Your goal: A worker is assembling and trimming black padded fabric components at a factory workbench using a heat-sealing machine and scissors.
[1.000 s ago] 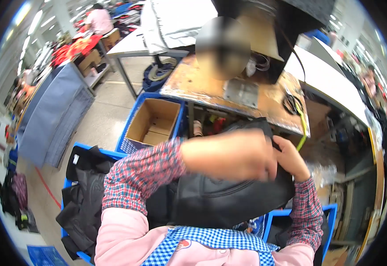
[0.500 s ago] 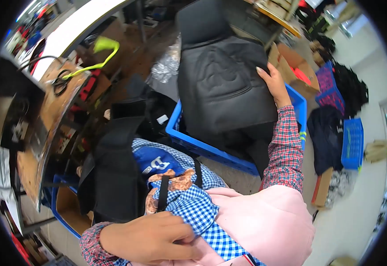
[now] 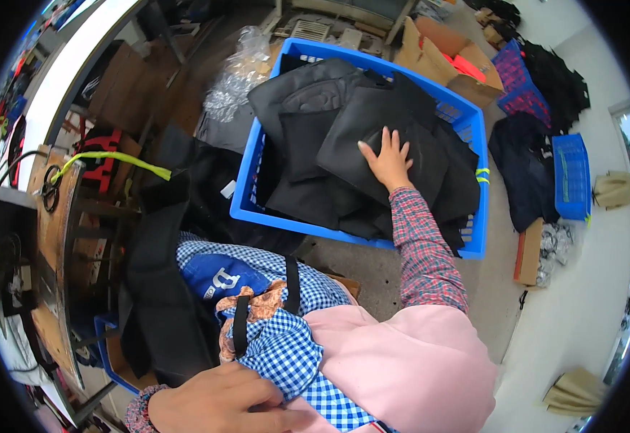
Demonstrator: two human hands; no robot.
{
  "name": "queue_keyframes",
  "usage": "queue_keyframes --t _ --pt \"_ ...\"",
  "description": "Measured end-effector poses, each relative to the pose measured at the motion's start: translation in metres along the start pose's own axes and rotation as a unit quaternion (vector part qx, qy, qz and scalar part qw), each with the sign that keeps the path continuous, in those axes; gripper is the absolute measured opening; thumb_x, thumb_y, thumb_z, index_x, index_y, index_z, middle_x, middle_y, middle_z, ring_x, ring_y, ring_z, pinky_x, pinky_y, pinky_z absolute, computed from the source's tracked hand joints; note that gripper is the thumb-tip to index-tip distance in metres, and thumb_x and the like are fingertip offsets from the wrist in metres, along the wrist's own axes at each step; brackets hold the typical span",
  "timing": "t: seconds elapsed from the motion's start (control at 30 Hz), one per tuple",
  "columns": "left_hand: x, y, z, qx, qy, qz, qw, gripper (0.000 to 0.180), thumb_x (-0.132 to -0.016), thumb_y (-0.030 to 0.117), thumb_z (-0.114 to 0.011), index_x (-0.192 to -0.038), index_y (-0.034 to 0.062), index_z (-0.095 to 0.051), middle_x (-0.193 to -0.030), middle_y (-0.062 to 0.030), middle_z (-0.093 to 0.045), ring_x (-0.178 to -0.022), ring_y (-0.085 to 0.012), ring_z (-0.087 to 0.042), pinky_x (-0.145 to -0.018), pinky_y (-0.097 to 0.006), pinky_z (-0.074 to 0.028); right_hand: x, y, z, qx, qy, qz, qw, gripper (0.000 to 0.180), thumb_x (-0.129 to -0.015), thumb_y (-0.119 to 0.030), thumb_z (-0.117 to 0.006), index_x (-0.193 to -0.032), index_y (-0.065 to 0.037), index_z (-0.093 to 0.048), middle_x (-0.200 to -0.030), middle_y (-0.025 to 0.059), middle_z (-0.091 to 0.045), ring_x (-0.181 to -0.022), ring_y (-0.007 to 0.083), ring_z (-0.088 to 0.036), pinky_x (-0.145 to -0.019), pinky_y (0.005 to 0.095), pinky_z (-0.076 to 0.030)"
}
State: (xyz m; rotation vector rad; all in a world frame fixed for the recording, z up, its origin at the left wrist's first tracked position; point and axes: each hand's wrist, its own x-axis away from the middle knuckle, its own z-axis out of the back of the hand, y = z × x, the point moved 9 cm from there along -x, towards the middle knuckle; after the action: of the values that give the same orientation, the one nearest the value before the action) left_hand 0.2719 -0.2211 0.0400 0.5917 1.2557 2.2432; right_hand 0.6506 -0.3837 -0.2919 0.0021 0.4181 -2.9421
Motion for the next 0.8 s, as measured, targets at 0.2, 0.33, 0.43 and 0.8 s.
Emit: queue_keyframes --t 0.2,0.33,0.43,0.8 --pt "0.006 -0.008 -0.010 0.073 -0.016 0.018 0.997 0.034 -0.084 0.022 -0.071 -0.117 0.0145 -0.069 -0.097 -0.0052 -0.058 -0.089 -0.0205 -0.058 -0.073 -0.033 -0.045 -0.041 0.110 -0.050 0.006 -0.081 -0.085 0.993 0.091 -0.085 -0.069 -0.056 -0.142 0.001 -0.044 -0.146 0.0234 -0.045 -0.138 0.0366 -0.040 -0.110 0.0558 -0.035" --pt "0.018 -0.022 -0.002 0.157 0.151 0.016 0.976 0.024 -0.089 0.005 -0.063 -0.112 0.0074 -0.069 -0.098 -0.0073 -0.057 -0.091 -0.0225 -0.058 -0.075 -0.033 -0.047 -0.081 0.124 0.000 0.167 -0.188 -0.135 0.958 0.077 -0.087 -0.054 -0.066 -0.141 -0.003 -0.048 -0.147 0.0254 -0.042 -0.137 0.0400 -0.040 -0.110 0.0537 -0.037" --pt "0.041 -0.037 0.003 0.166 0.260 0.061 0.949 0.022 -0.089 0.000 -0.063 -0.109 0.0060 -0.070 -0.096 -0.0071 -0.059 -0.087 -0.0217 -0.059 -0.074 -0.032 -0.047 -0.086 -0.034 0.072 -0.039 0.120 0.204 0.971 0.050 -0.093 -0.023 -0.066 -0.136 -0.002 -0.051 -0.141 0.0178 -0.051 -0.126 0.0334 -0.050 -0.102 0.0462 -0.045" --pt "0.088 0.077 0.053 0.244 0.527 -0.322 0.748 0.016 -0.096 0.014 -0.063 -0.104 0.0003 -0.066 -0.085 0.0005 -0.060 -0.075 -0.0073 -0.056 -0.064 -0.023 -0.045 -0.043 -0.454 -0.035 -0.432 -0.361 0.447 0.695 0.083 -0.089 -0.018 -0.072 -0.152 -0.005 -0.020 -0.148 0.0116 -0.041 -0.111 0.0202 -0.060 -0.080 0.0304 -0.052"
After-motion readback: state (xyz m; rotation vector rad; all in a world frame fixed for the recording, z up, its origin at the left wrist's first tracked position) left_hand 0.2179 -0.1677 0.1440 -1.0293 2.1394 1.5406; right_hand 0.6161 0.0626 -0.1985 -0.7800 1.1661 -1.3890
